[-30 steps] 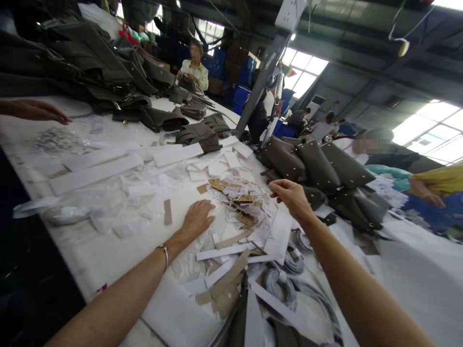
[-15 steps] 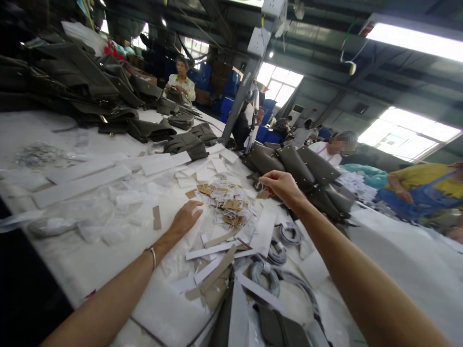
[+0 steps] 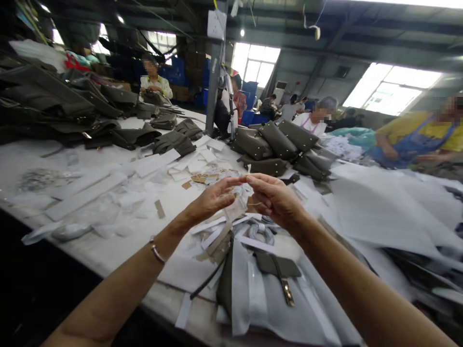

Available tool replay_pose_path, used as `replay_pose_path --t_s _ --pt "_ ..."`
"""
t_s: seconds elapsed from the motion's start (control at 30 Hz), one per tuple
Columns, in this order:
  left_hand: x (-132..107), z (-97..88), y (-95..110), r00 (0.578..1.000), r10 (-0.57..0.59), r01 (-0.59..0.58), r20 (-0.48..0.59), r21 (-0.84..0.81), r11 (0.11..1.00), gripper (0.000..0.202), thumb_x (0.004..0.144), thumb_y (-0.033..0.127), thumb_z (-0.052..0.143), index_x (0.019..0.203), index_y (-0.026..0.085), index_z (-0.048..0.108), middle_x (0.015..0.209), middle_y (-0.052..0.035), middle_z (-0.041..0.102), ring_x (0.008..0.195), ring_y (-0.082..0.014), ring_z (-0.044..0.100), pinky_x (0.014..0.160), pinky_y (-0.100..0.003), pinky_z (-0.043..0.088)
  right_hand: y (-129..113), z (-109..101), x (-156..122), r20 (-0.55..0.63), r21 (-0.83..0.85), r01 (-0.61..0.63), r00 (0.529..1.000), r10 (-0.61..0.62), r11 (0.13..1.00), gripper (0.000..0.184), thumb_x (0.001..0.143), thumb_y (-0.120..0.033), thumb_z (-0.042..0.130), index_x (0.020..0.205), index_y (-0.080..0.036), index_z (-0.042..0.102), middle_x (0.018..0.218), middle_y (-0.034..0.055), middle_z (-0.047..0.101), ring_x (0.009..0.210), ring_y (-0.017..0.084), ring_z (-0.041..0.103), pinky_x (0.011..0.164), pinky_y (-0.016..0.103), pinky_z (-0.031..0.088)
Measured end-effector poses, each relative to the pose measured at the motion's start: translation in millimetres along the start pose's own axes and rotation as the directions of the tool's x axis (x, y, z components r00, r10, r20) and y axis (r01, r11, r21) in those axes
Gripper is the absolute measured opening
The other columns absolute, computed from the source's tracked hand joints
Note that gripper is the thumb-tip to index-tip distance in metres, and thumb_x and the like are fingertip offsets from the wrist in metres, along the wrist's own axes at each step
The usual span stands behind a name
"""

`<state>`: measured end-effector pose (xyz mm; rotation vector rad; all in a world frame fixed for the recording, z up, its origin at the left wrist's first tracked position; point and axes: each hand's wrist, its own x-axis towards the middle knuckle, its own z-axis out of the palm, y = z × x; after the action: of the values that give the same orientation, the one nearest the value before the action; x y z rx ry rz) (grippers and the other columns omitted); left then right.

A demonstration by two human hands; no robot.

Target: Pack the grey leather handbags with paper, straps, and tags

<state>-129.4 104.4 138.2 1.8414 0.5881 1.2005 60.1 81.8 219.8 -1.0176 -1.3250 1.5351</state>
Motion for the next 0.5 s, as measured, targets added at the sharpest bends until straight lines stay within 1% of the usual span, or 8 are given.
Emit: replay_pose_path --t_s 0.03,0.1,0.2,0.3,0.37,0.4,0.43,0.5 --pt "4.7 13.3 13.2 0.997 0.028 -0.022 0.078 -0.069 0.997 0.042 0.091 0.041 0.061 0.127 0.019 0.057 0.132 -0.0107 0.059 0.125 -0.0246 0.053 0.106 -0.039 0.041 -0.5 1.2 -10.1 -0.006 -0.001 0.018 1.000 -0.018 1.000 0.035 0.070 -0.042 0.081 0.092 -0.017 0.070 0.041 -0.0117 0.035 0.035 0.002 0.021 0.033 0.015 0.017" --pt "9.9 36.6 30.7 0.983 0.025 0.007 0.183 -0.175 0.985 0.032 0.091 0.041 0.061 0.111 0.016 0.061 0.110 -0.0087 0.066 0.106 -0.0205 0.062 0.095 -0.034 0.047 -4.2 -0.8 -29.4 -0.045 -0.031 0.063 0.997 -0.065 0.997 0.034 0.069 -0.043 0.080 0.090 -0.018 0.071 0.049 -0.0071 0.048 0.038 0.003 0.030 0.035 0.016 0.021" --pt "9.1 60.5 41.7 0.962 -0.072 0.133 0.264 -0.219 0.967 0.031 0.093 0.045 0.057 0.093 0.014 0.061 0.083 -0.0036 0.064 0.079 -0.0142 0.062 0.076 -0.027 0.047 -12.8 -12.0 -57.3 -0.142 -0.090 0.138 0.978 -0.150 0.986 0.026 0.067 -0.040 0.079 0.082 -0.020 0.072 0.069 0.0004 0.065 0.049 0.007 0.046 0.041 0.019 0.034" --pt "4.5 77.2 50.1 0.913 -0.152 0.234 0.379 -0.181 0.955 0.035 0.095 0.047 0.051 0.089 0.014 0.063 0.079 -0.0031 0.063 0.075 -0.0126 0.060 0.072 -0.024 0.045 -18.1 -22.8 -83.3 -0.204 -0.059 0.205 0.956 -0.213 0.977 0.016 0.070 -0.038 0.072 0.074 -0.023 0.070 0.094 0.0037 0.072 0.079 0.019 0.064 0.062 0.028 0.052" --pt "1.5 89.3 59.2 0.876 -0.167 0.273 0.453 -0.181 0.945 0.036 0.097 0.047 0.048 0.091 0.015 0.063 0.080 -0.0035 0.063 0.075 -0.0123 0.060 0.071 -0.023 0.045 -18.1 -26.2 -98.9 -0.248 0.040 0.206 0.950 -0.190 0.978 0.012 0.073 -0.038 0.067 0.073 -0.026 0.068 0.102 0.0022 0.072 0.096 0.025 0.065 0.075 0.037 0.055" --pt "0.2 95.8 64.7 0.856 -0.172 0.292 0.487 -0.181 0.939 0.037 0.098 0.048 0.046 0.092 0.015 0.063 0.080 -0.0034 0.063 0.074 -0.0120 0.061 0.070 -0.023 0.045 -17.2 -27.0 -106.2 -0.279 0.100 0.203 0.945 -0.168 0.974 0.011 0.075 -0.037 0.065 0.073 -0.027 0.067 0.100 0.0012 0.072 0.095 0.025 0.066 0.076 0.039 0.055" --pt "-0.7 102.1 70.0 0.831 -0.176 0.308 0.527 -0.173 0.936 0.039 0.098 0.049 0.044 0.094 0.015 0.064 0.079 -0.0034 0.063 0.071 -0.0117 0.061 0.068 -0.023 0.045 -16.2 -27.7 -113.4 -0.311 0.154 0.206 0.938 -0.151 0.966 0.009 0.076 -0.036 0.064 0.073 -0.028 0.066 0.094 0.0006 0.072 0.088 0.023 0.066 0.073 0.038 0.055" --pt "-1.5 112.2 77.8 0.770 -0.156 0.319 0.619 -0.162 0.934 0.046 0.099 0.053 0.039 0.098 0.016 0.065 0.083 -0.0048 0.065 0.070 -0.0119 0.062 0.067 -0.023 0.047 -14.3 -31.0 -128.2 -0.364 0.210 0.242 0.919 -0.154 0.947 0.010 0.078 -0.035 0.064 0.072 -0.028 0.065 0.076 -0.0004 0.066 0.062 0.015 0.060 0.060 0.031 0.051"
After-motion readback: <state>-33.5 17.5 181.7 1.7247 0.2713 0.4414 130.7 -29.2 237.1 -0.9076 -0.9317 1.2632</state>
